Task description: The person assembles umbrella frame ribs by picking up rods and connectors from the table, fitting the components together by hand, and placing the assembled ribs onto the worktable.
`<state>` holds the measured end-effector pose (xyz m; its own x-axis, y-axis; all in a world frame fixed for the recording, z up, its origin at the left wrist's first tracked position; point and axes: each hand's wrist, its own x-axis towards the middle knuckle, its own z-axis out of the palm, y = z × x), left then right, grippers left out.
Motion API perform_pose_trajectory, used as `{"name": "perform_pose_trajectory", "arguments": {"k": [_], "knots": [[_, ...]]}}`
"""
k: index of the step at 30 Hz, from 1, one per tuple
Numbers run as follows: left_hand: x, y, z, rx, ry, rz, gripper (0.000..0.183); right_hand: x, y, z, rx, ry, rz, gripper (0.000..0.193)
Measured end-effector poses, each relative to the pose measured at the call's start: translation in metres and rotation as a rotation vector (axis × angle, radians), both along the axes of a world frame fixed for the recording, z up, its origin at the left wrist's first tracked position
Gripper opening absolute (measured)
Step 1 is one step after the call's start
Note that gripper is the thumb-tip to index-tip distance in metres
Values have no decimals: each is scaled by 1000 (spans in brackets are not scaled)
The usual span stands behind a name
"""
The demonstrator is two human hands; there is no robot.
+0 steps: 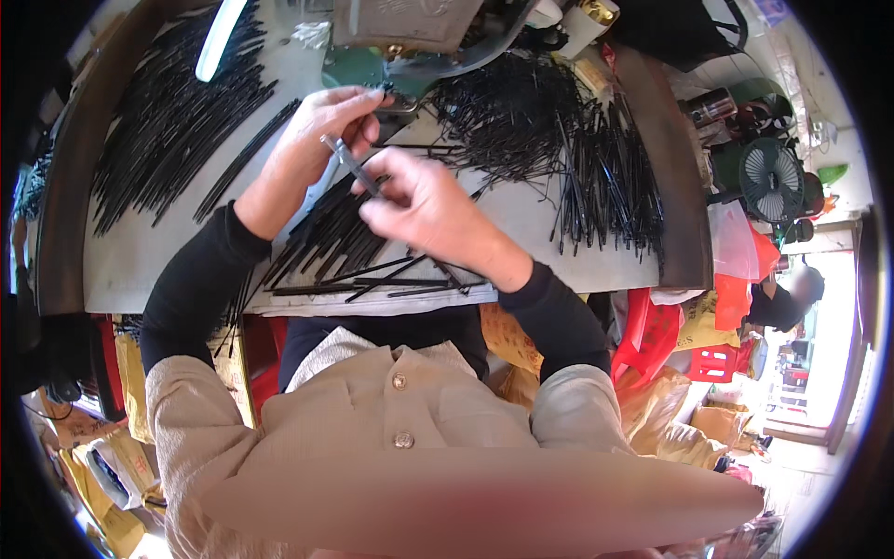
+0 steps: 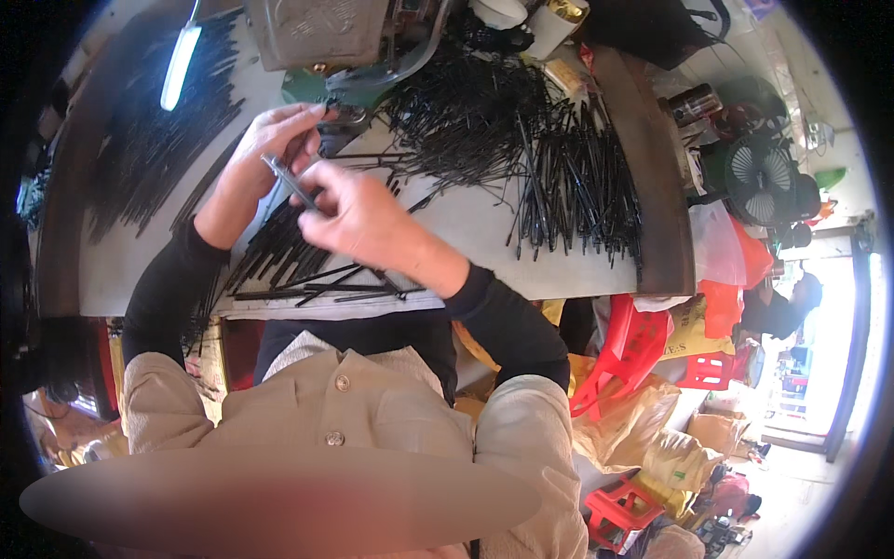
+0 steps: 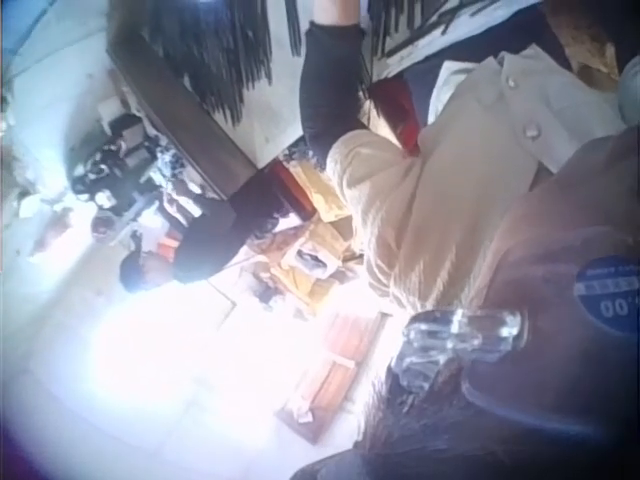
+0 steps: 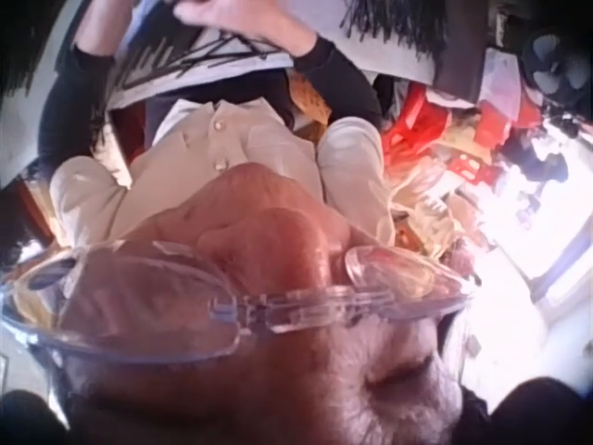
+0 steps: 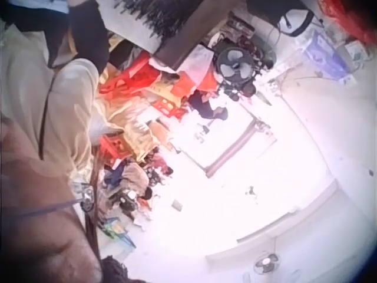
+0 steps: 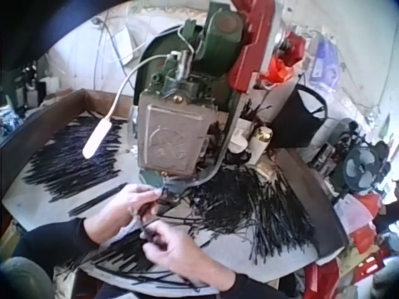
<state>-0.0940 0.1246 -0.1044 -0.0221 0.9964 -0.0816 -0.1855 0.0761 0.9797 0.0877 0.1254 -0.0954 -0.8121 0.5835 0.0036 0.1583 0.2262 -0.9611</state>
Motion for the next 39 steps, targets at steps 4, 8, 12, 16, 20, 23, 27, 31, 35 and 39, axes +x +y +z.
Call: {"name": "perform_pose_trajectory", "arguments": {"k": [4,8,12,16,20,23,27,31,35,39], "knots": [[4,-7,-8,-74,-196,-79,30,-9,-32,-1,750,-70,9,19],[14,-12,-9,-135,-257,-37,27,-7,-39,-8,1010,-8,57,11],[11,-7,-4,-153,-230,-28,28,7,-43,9,1056,5,-77,17],[7,-4,-9,-141,-207,-40,30,23,-41,23,985,92,-194,12],[6,-7,-10,-183,-163,-168,36,53,-37,53,776,42,-330,7],[9,-8,-11,-204,-154,-213,40,82,-17,70,524,192,-480,12],[9,-9,-12,-188,-124,-268,35,112,30,98,365,273,-797,16],[8,-4,-14,-215,-114,-302,30,119,127,112,392,474,-855,23],[7,-1,-13,-220,-99,-316,28,106,225,112,431,609,-851,20],[5,-1,-10,-223,-99,-337,29,85,284,109,620,601,-795,20]]}}
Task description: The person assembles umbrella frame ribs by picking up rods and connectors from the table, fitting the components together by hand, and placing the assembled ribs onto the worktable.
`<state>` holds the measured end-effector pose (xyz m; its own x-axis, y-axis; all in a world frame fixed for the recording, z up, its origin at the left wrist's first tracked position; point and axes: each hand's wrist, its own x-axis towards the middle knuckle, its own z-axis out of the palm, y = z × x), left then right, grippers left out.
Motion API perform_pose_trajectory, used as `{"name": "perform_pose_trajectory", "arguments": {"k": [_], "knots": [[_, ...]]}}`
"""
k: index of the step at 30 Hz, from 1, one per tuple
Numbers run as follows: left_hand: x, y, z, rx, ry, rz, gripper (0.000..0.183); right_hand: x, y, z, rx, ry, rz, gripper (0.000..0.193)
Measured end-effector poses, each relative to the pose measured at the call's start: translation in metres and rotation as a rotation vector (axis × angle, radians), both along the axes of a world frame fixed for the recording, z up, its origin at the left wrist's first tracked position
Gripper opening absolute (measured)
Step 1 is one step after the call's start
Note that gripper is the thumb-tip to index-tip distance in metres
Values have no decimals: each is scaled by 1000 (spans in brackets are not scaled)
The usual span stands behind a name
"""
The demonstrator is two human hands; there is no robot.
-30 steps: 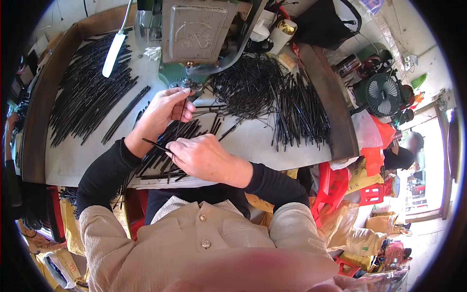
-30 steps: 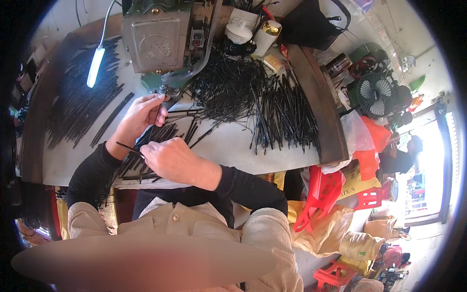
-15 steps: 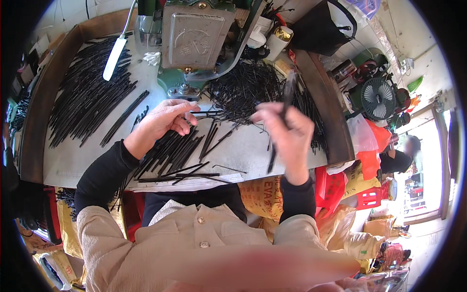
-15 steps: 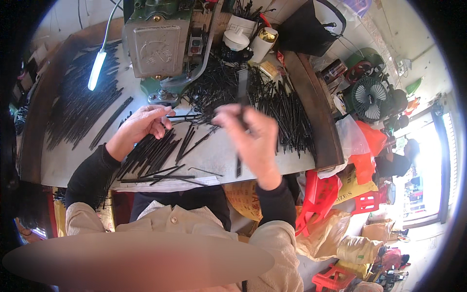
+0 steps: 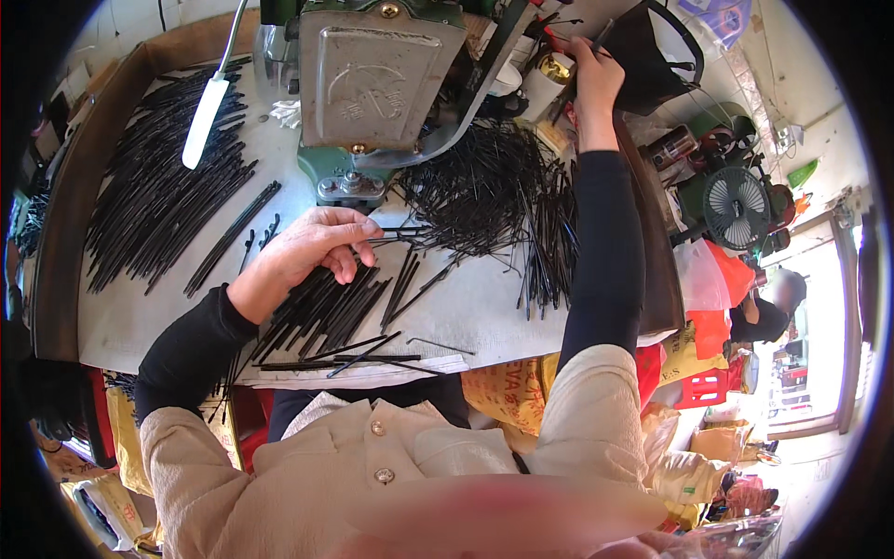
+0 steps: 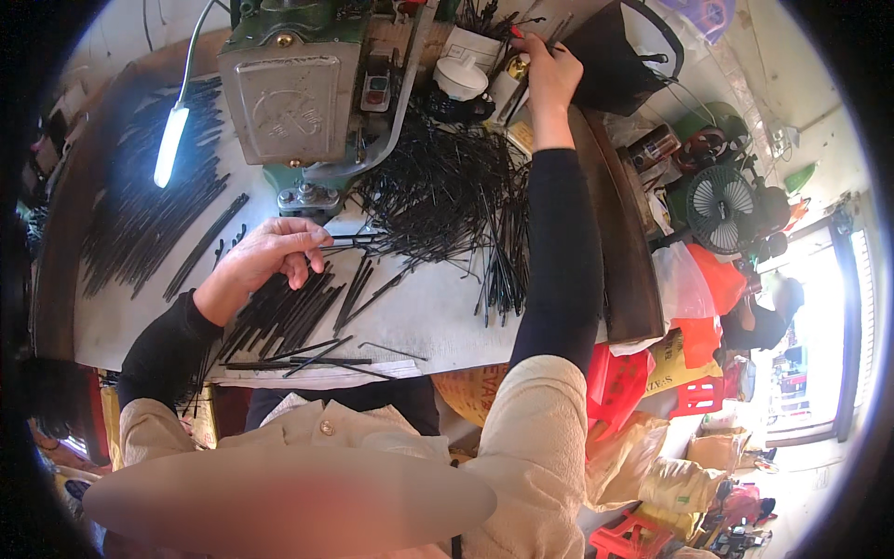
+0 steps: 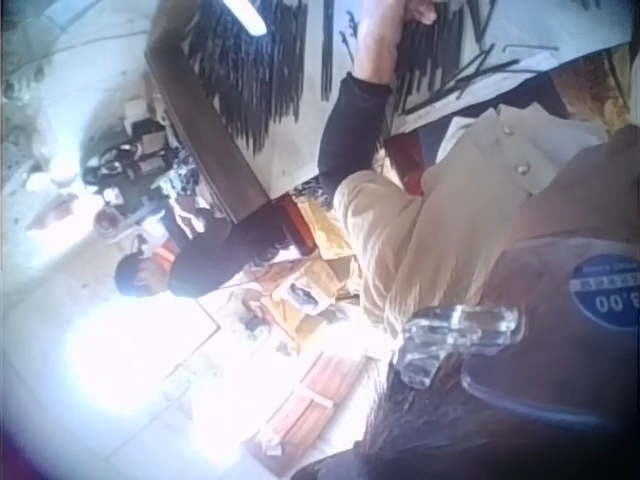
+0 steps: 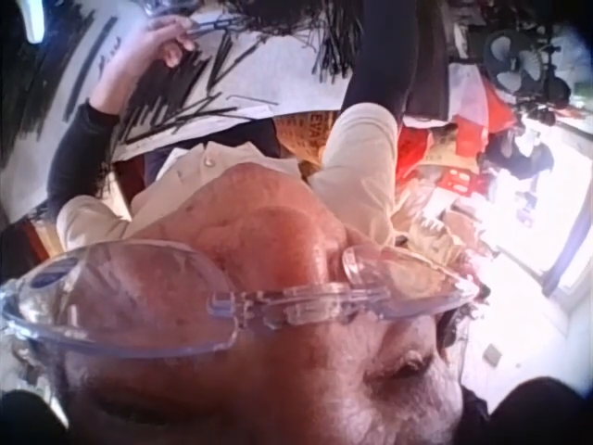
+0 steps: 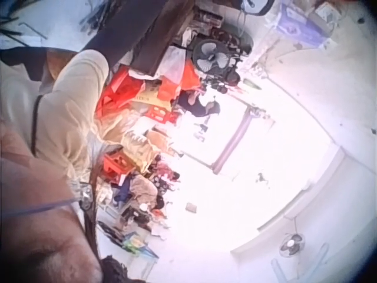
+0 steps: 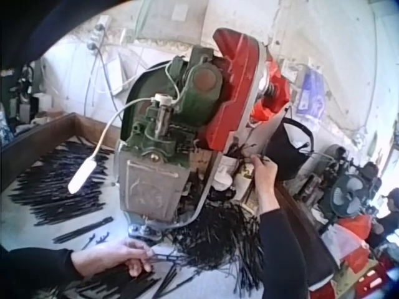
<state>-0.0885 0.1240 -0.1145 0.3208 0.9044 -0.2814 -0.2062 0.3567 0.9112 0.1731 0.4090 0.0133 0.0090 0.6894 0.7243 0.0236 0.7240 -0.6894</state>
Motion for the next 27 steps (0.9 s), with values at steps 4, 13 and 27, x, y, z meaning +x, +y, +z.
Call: {"name": "perform_pose_trajectory", "arguments": {"k": [4,13,27], "knots": [[4,-10,3,-26,41,75,27,-21,29,1,-84,-176,-155,23],[-1,-8,-6,-5,70,16,31,-18,149,-27,822,-1516,-1088,8],[-33,6,12,81,114,167,22,9,-127,-78,-692,-381,246,37]]}}
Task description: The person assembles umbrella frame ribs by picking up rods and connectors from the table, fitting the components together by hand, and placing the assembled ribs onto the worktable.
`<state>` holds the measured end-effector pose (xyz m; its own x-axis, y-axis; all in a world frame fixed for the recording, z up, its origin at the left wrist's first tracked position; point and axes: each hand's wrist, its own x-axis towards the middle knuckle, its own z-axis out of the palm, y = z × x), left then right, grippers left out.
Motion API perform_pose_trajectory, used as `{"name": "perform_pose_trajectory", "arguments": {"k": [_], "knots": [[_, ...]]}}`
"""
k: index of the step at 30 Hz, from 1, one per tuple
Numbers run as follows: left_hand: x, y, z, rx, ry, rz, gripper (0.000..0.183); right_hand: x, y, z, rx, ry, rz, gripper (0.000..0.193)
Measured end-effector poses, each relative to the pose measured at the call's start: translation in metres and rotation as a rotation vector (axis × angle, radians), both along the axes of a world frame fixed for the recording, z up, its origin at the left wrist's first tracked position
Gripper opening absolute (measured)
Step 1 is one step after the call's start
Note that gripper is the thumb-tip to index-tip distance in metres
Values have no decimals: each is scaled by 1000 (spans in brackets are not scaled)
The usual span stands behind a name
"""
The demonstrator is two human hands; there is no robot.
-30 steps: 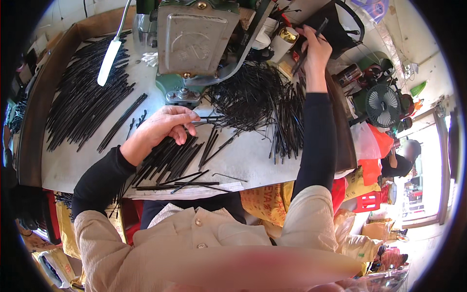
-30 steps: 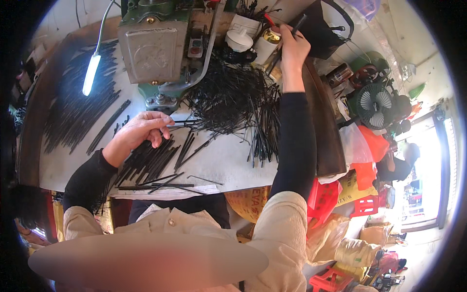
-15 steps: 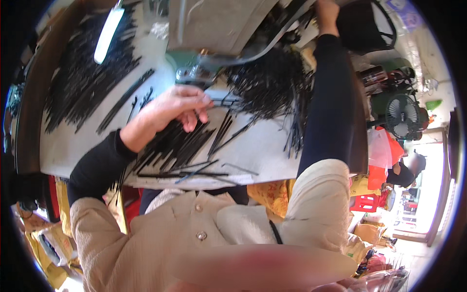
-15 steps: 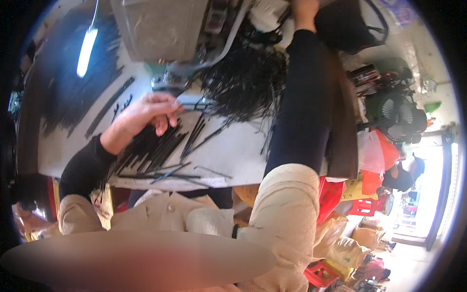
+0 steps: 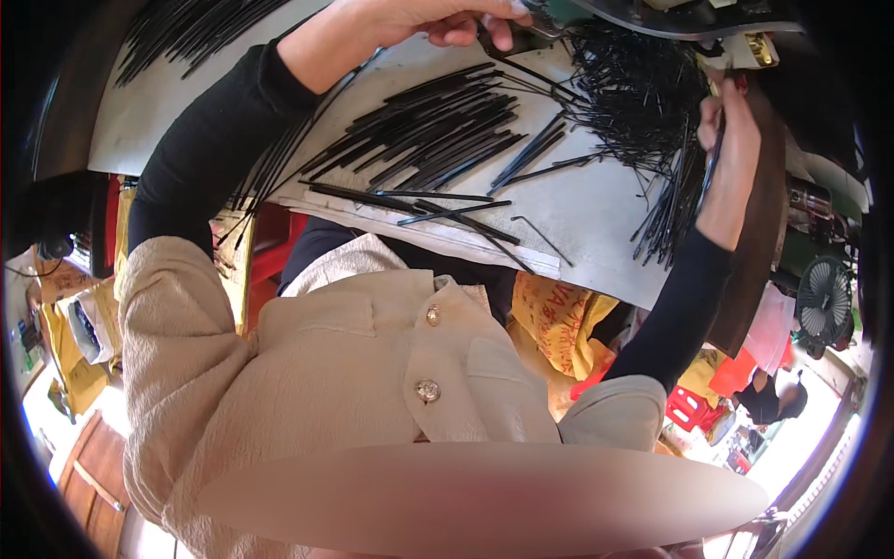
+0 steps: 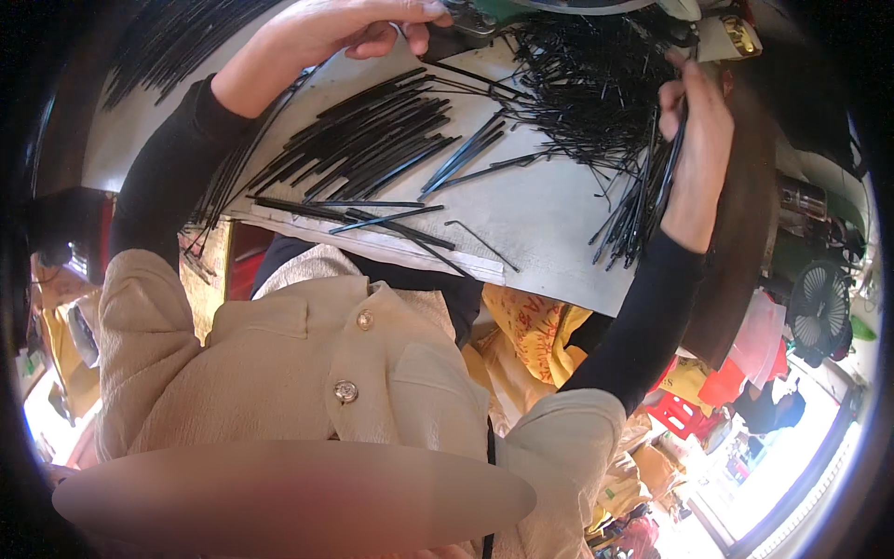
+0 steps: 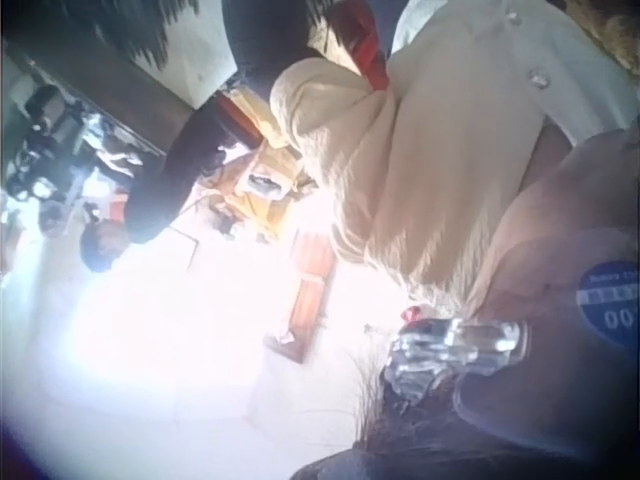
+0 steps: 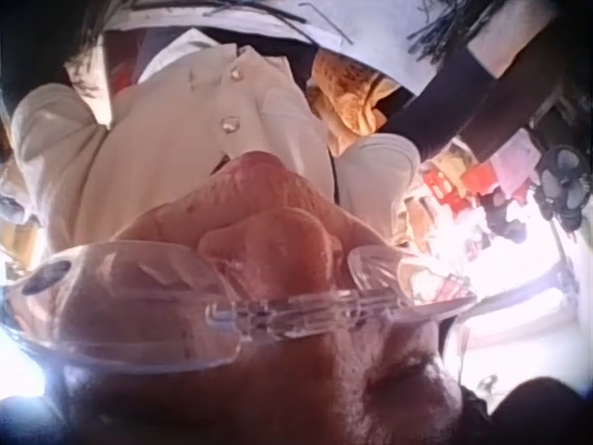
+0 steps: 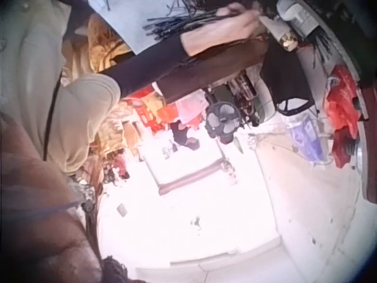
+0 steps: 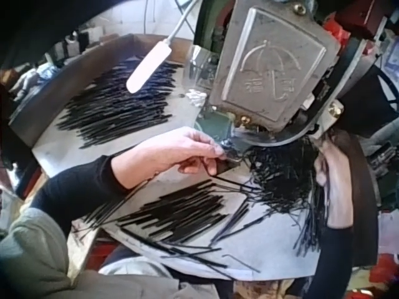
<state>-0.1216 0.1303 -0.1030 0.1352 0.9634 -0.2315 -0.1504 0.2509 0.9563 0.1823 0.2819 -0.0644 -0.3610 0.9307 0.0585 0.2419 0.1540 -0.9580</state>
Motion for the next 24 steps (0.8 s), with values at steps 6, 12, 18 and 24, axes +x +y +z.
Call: {"name": "perform_pose_trajectory", "arguments": {"k": [6,12,18,24], "knots": [[-19,0,-2,90,103,-35,25,-5,-67,-20,-145,-199,199,27],[-51,-14,13,157,293,6,27,-11,-92,-30,-148,-294,385,20],[-67,-43,25,144,689,-34,25,-29,-101,-35,-188,-298,463,20],[-59,-76,23,323,1312,5,29,-45,-106,-34,-279,-298,503,26]]}}
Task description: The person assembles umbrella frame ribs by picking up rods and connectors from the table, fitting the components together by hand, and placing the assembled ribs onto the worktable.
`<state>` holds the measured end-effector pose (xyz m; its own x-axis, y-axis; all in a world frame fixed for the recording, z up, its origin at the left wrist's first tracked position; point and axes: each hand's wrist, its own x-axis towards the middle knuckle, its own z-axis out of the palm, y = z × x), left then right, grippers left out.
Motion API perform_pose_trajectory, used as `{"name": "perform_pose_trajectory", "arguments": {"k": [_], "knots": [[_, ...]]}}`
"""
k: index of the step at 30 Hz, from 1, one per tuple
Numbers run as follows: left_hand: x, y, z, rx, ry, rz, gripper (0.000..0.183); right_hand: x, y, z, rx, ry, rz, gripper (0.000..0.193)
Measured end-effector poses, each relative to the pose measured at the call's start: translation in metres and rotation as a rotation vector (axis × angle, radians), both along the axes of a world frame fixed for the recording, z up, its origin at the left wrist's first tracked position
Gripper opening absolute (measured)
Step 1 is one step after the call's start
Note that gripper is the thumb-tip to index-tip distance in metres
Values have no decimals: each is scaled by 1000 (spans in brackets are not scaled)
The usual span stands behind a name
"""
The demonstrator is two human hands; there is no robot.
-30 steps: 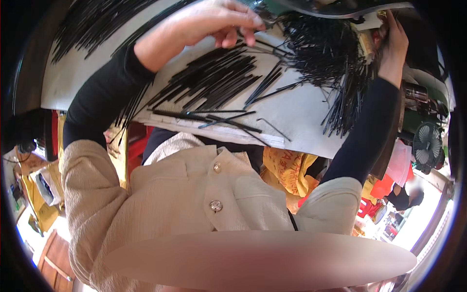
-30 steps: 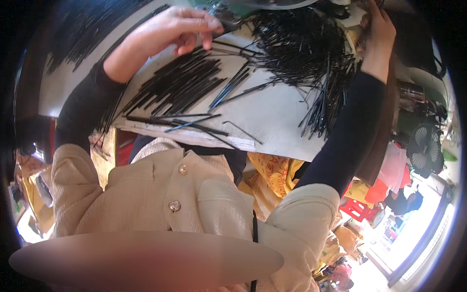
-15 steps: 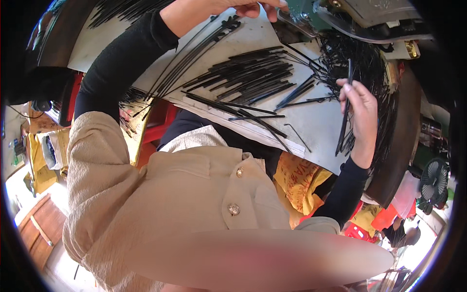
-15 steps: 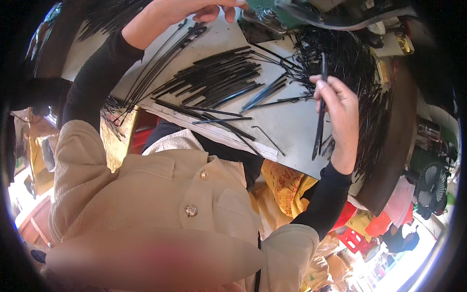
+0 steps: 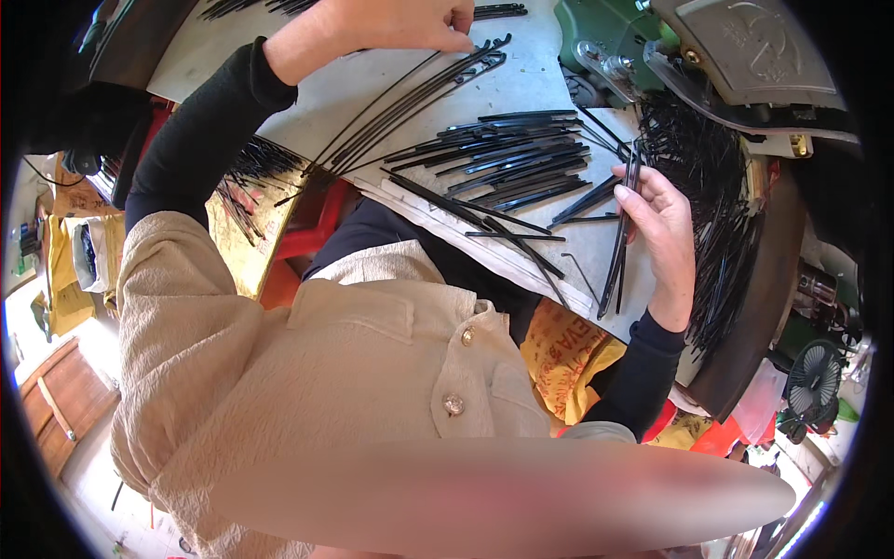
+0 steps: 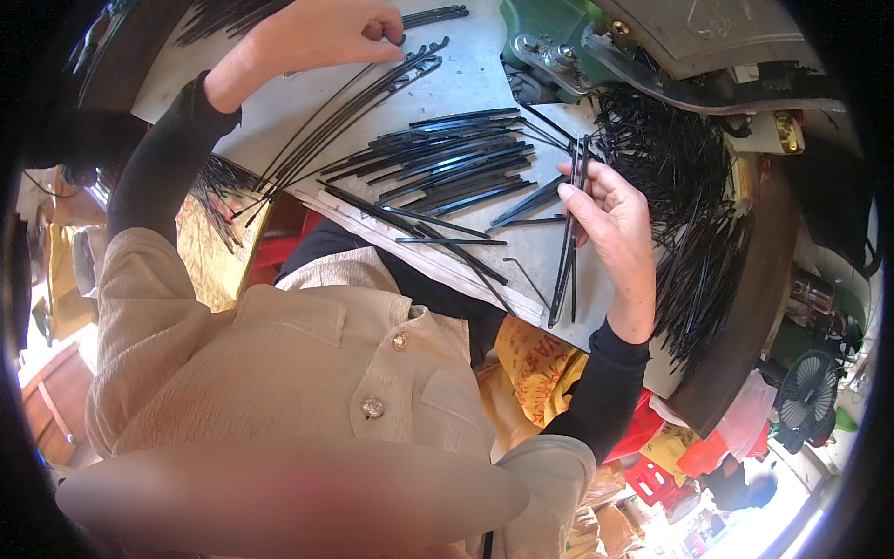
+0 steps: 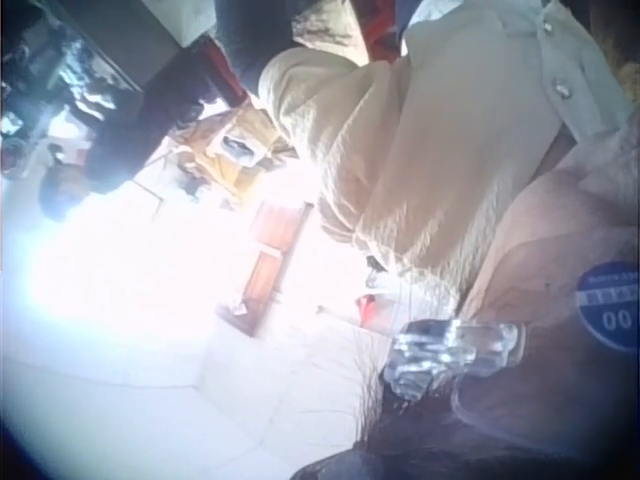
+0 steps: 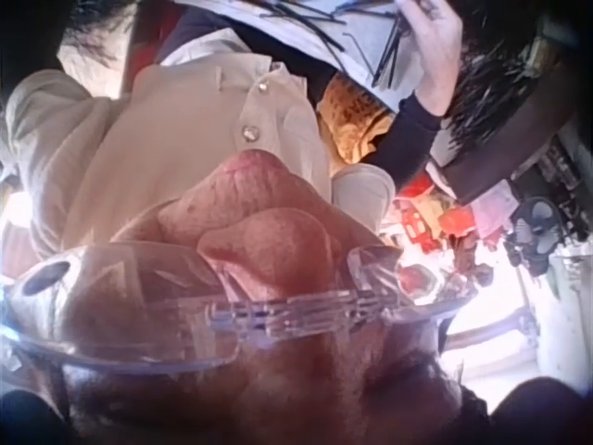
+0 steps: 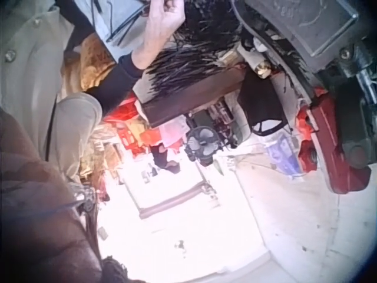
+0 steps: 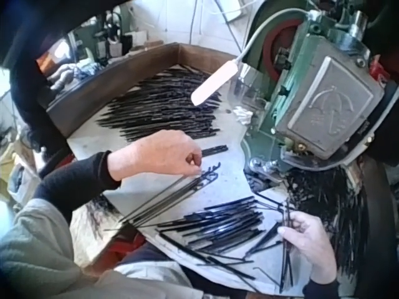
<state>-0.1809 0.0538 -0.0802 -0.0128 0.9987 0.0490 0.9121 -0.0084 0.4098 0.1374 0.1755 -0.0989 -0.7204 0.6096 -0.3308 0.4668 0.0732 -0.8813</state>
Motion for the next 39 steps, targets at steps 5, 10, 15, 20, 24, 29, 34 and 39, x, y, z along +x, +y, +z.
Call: {"name": "perform_pose_trajectory", "arguments": {"k": [5,10,15,20,24,29,34,39], "knots": [[7,8,-13,36,-83,-55,28,-11,-3,0,6,15,22,27],[18,6,-9,59,-148,-84,27,-13,-5,-1,4,44,34,28],[29,-8,-1,27,-57,-136,19,-12,-2,-3,-24,59,30,28],[31,-6,-15,102,49,-187,15,-16,-5,-3,-27,61,26,28],[31,0,-23,176,111,-243,13,-21,-6,0,-35,56,23,27],[38,10,-9,198,31,-196,15,-34,-9,4,-41,72,22,27],[55,35,2,2,-633,-56,19,-48,-8,0,-20,142,17,28],[60,64,-49,20,-932,28,29,-57,-6,-5,-14,204,24,26]]}}
